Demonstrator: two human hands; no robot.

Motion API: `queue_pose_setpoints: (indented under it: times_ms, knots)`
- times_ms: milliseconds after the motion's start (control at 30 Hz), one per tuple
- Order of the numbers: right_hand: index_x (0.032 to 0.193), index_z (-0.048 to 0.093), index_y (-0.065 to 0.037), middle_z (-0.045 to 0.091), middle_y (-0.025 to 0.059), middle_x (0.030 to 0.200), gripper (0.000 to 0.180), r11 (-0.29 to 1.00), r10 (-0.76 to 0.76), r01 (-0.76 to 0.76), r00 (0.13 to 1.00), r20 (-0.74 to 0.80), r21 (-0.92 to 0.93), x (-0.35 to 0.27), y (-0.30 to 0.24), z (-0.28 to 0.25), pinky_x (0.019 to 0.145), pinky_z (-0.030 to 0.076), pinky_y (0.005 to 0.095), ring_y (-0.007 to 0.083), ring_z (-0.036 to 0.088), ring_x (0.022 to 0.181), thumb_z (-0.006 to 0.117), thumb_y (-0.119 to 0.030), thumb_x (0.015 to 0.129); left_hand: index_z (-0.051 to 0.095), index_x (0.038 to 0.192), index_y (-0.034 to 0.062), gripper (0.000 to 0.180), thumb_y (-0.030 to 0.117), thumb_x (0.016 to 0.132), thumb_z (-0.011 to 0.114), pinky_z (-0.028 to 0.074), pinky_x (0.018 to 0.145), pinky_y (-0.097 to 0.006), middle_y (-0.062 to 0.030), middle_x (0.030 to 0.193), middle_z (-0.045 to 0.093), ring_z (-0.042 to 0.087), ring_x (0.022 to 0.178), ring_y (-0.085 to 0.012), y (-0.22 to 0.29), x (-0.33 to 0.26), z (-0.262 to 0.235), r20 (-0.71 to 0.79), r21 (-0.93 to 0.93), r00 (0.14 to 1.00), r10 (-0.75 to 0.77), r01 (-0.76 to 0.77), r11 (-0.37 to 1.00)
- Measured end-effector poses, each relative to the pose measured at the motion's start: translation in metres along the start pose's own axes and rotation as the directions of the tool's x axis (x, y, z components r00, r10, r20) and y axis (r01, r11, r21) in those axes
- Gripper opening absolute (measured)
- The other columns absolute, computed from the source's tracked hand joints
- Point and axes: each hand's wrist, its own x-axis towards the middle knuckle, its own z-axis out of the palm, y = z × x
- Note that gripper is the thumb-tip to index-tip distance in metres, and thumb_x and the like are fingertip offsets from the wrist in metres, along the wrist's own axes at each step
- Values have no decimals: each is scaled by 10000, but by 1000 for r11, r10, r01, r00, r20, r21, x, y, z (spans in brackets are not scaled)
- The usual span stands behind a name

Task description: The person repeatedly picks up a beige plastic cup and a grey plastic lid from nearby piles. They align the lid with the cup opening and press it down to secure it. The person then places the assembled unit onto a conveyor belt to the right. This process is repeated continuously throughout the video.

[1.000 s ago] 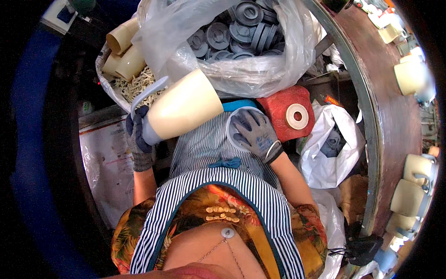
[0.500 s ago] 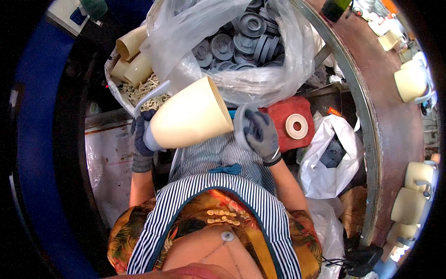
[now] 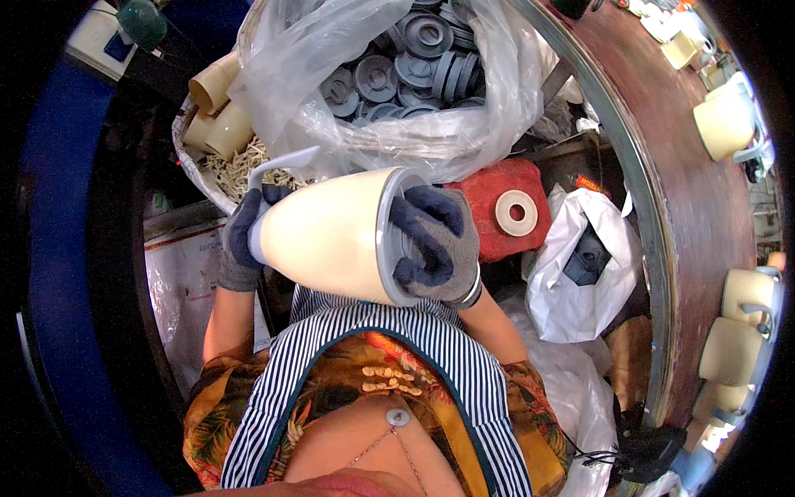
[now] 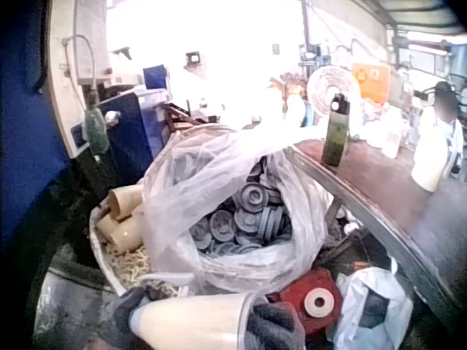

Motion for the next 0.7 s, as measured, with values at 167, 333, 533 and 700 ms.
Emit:
queue_pose_setpoints:
  times_ms: [167, 333, 533, 700]
  knots:
    - [1232, 611, -9, 590, 203, 1180, 567, 997, -32, 36, 997, -63, 70, -16, 9, 4, 928, 432, 486, 385, 567, 1050, 677, -374, 803, 595, 1112, -31, 382, 313, 1028, 452, 525, 871, -361, -154, 1065, 654, 654, 953, -230, -2, 6, 4, 7, 5, 1000, -5, 5, 1000]
    - [1353, 477, -12, 539, 174, 1345, 430, 832, 394, -378, 918, 47, 405, -79, 75, 32, 1035, 409, 454, 334, 541, 1202, 529, -204, 971, 600, 1098, -21, 439, 390, 946, 568, 464, 983, -388, -136, 1086, 651, 618, 1052, -259, 9, -19, 55, -21, 413, 946, 325, -288, 864]
    - [1438, 400, -10, 485, 128, 1432, 473, 804, 515, -549, 835, 192, 229, -115, 89, 42, 1012, 447, 320, 168, 538, 1213, 498, -165, 1002, 631, 1080, 60, 445, 398, 794, 672, 359, 1076, -546, -113, 1091, 665, 601, 1114, -342, 78, -27, 94, 807, 584, 575, 136, -810, -43]
    - [1248, 580, 3, 610, 99, 1142, 375, 931, 365, -364, 925, -103, 36, -5, -15, -33, 932, 472, 323, 204, 584, 1033, 633, -137, 904, 645, 1015, 69, 405, 406, 792, 673, 363, 1068, -563, -128, 1012, 674, 630, 1047, -349, 90, -12, 131, 869, 494, 492, 51, -857, -146]
